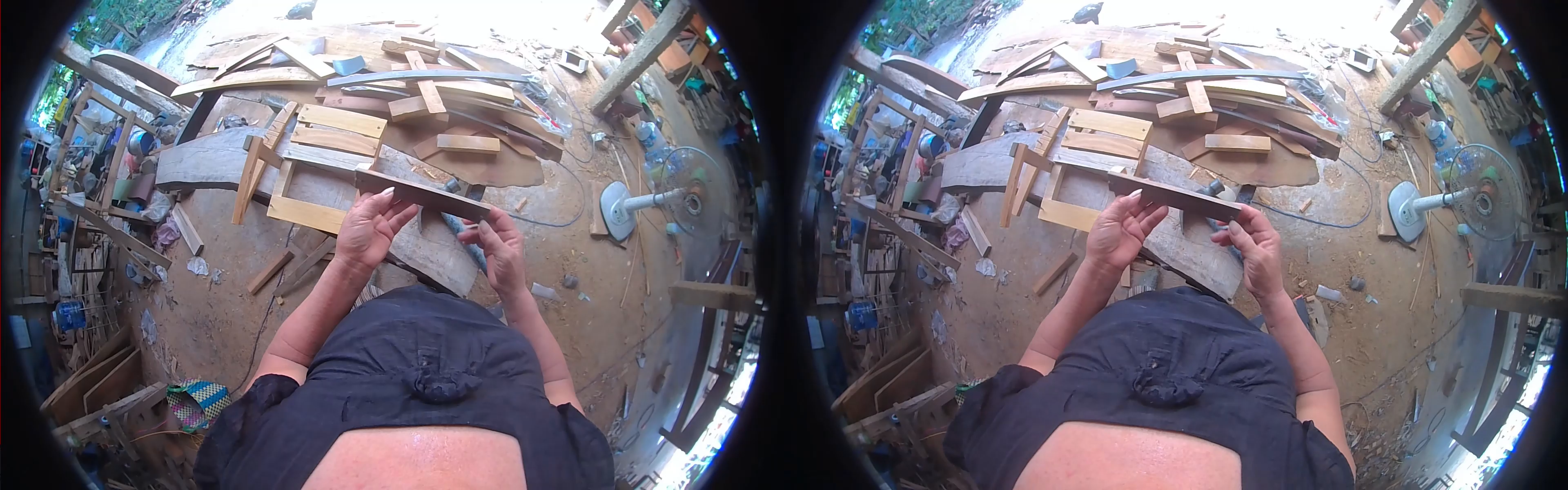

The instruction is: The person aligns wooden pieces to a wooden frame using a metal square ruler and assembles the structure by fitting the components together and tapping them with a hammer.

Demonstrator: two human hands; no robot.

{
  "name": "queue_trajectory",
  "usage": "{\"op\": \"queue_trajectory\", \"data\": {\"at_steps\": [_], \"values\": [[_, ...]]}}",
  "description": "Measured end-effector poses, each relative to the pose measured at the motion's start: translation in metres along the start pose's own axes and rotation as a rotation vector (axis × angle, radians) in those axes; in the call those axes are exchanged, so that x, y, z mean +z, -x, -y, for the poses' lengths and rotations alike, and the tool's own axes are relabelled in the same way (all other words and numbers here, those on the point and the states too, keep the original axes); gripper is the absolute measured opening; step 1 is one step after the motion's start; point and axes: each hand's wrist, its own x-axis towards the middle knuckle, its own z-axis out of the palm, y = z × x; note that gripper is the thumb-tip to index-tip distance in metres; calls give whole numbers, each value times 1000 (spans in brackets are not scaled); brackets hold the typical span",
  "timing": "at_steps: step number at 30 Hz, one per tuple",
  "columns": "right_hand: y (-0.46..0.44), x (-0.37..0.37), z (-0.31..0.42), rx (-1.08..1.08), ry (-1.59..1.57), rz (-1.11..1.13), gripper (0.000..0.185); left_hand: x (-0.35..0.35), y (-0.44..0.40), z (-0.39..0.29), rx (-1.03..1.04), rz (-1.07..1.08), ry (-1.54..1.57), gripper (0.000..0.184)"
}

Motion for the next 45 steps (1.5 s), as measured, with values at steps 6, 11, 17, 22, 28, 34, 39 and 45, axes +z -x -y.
{"op": "queue_trajectory", "data": {"at_steps": [6,11,17,22,28,34,39,45], "values": [[-23,13,-2,48,-76,-32,34,-1,18,-10,-37,-20,23,23],[-40,28,-7,19,-50,-41,31,-16,37,-15,-73,-26,-10,31],[-68,29,-34,97,-100,-23,22,-38,58,-27,-84,25,-184,36],[-85,20,-57,205,-190,-77,19,-69,71,-57,15,-89,-619,24],[-94,21,-66,309,-237,-144,17,-90,61,-68,294,-336,-911,39],[-117,33,-84,376,-411,-113,19,-68,48,-51,168,-74,-826,59],[-127,52,-99,512,-204,-46,20,-34,61,-58,297,26,-768,51],[-128,78,-104,514,15,-30,41,-26,53,-58,303,27,-886,55]]}}
